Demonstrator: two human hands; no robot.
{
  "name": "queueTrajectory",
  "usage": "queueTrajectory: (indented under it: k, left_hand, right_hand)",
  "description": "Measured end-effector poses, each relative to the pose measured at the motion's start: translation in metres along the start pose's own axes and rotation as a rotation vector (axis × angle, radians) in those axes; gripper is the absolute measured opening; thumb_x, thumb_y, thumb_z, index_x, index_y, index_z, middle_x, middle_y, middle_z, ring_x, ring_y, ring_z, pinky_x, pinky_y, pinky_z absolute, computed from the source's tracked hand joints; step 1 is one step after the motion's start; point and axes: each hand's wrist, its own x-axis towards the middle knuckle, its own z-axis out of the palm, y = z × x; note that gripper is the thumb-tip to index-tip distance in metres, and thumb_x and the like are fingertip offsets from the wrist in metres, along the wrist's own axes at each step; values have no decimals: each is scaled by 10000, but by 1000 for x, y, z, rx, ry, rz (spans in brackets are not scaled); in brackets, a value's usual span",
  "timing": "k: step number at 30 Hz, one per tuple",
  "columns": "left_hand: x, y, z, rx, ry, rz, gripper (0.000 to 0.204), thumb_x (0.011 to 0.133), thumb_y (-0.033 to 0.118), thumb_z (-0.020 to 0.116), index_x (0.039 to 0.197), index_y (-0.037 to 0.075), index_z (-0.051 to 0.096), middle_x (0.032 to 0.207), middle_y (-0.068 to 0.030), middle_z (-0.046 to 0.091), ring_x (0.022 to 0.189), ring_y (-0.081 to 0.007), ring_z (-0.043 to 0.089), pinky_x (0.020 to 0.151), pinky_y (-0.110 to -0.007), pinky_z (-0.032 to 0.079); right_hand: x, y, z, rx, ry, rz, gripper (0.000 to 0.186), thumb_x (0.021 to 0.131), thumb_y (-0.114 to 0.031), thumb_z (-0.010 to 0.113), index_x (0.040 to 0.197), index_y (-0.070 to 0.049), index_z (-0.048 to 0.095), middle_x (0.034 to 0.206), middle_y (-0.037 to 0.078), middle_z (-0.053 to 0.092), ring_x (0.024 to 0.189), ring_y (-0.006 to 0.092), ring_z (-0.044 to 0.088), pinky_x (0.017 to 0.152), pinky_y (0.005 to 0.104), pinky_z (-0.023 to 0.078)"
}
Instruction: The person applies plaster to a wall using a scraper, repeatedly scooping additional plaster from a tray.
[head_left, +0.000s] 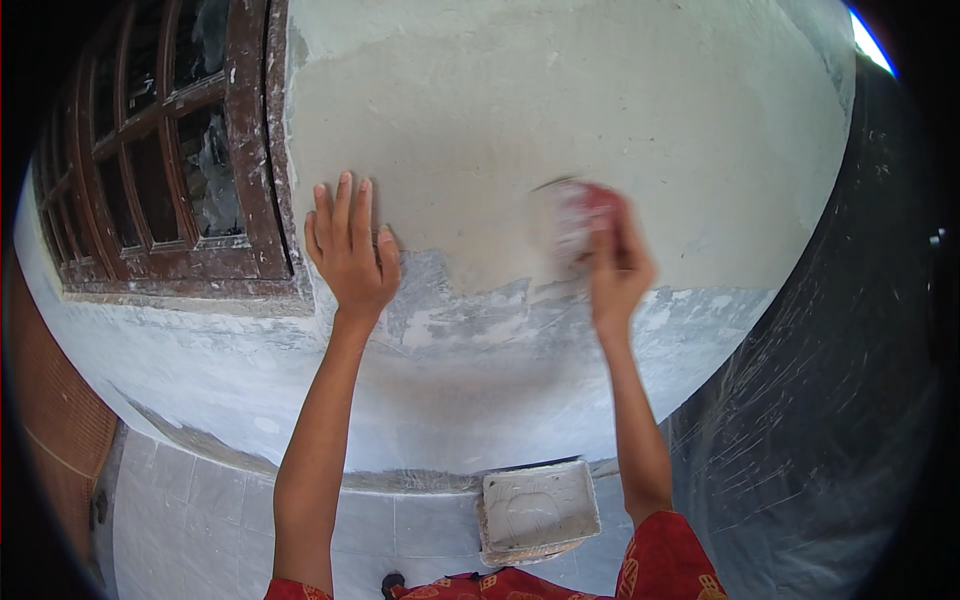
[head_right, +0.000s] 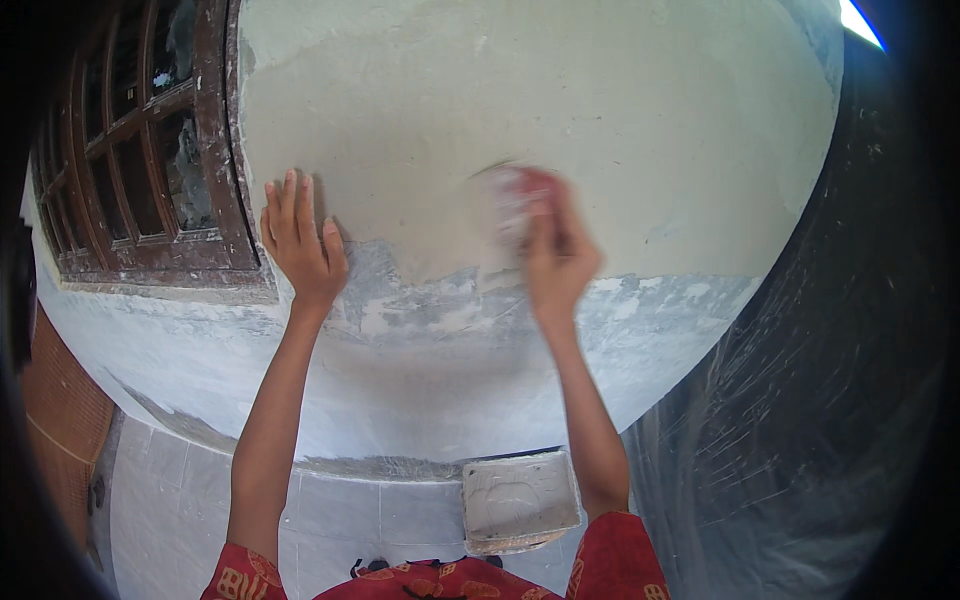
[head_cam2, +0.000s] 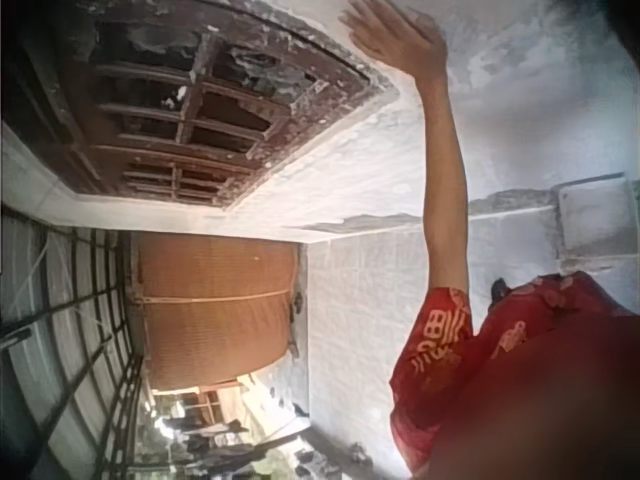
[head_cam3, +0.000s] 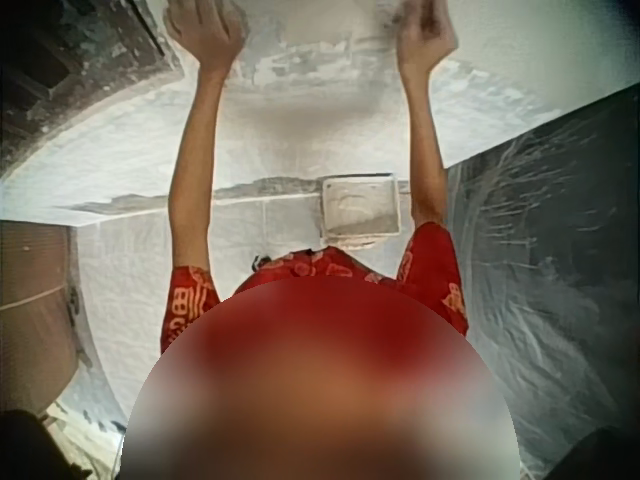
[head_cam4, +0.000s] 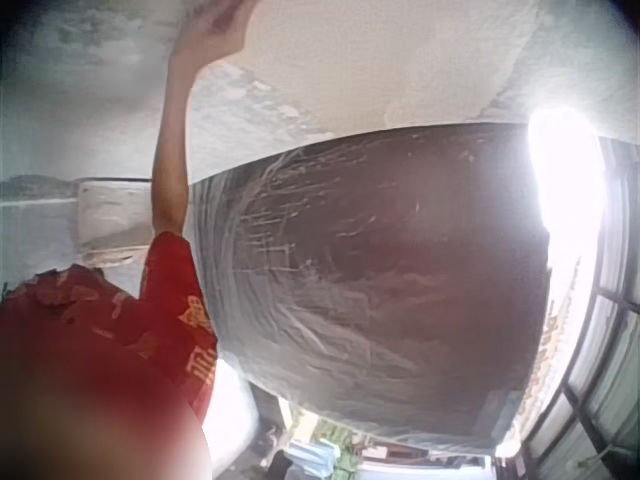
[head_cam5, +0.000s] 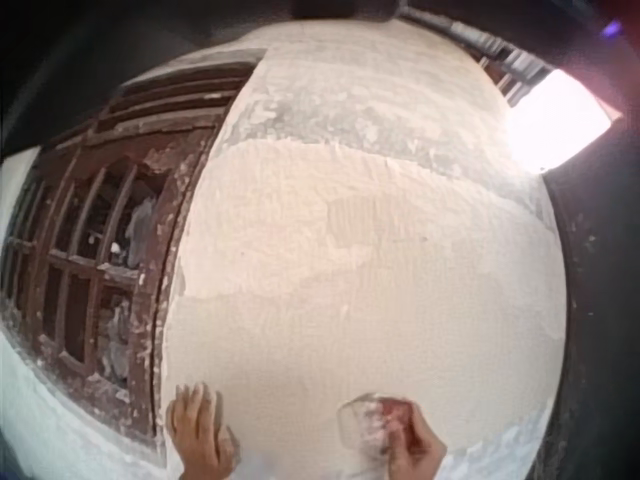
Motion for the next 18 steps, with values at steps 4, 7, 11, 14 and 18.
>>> queueTrajectory:
  k: [4, 7, 11, 14, 18]
  left_hand:
    - [-1, 6, 4, -35, -26, -15, 507, 897, 209, 414, 1376, 48, 444, 1448, -125, 411, 1397, -331, 262, 1107, -471, 154]
    - [-2, 0, 2, -37, -9, -32, 488, 891, 225, 413, 1348, 75, 493, 1445, -103, 421, 1405, -304, 257, 1117, -460, 142]
    - [-1, 3, 5, -18, -22, -26, 496, 905, 219, 404, 1368, 49, 455, 1448, -125, 409, 1401, -323, 256, 1113, -469, 147]
    - [-1, 3, 2, -12, -33, -12, 497, 905, 216, 402, 1371, 50, 451, 1449, -123, 407, 1403, -320, 251, 1115, -468, 144]
    - [0, 9, 3, -30, -41, -13, 496, 906, 213, 399, 1372, 49, 449, 1449, -121, 407, 1402, -319, 253, 1114, -467, 145]
  right_hand:
    - [18, -14, -19, 82, 249, -220, 361, 932, -144, 610, 1274, -34, 570, 940, 59, 684, 722, 80, 610, 603, 209, 499]
    - [-18, -7, 18, -28, -136, -173, 346, 897, -95, 632, 1234, -24, 601, 952, 114, 701, 777, 113, 645, 671, 246, 526]
    - [-26, 16, 27, -142, -148, -415, 351, 866, -48, 635, 1213, -4, 610, 983, 168, 699, 824, 129, 659, 717, 255, 523]
    - [2, 8, -6, -150, 183, -235, 330, 928, -107, 591, 1237, 9, 587, 1055, 124, 685, 841, 129, 648, 725, 275, 534]
    - [13, -20, -18, -24, 175, -202, 353, 946, -149, 581, 1268, -5, 565, 970, 83, 685, 758, 92, 624, 617, 209, 514]
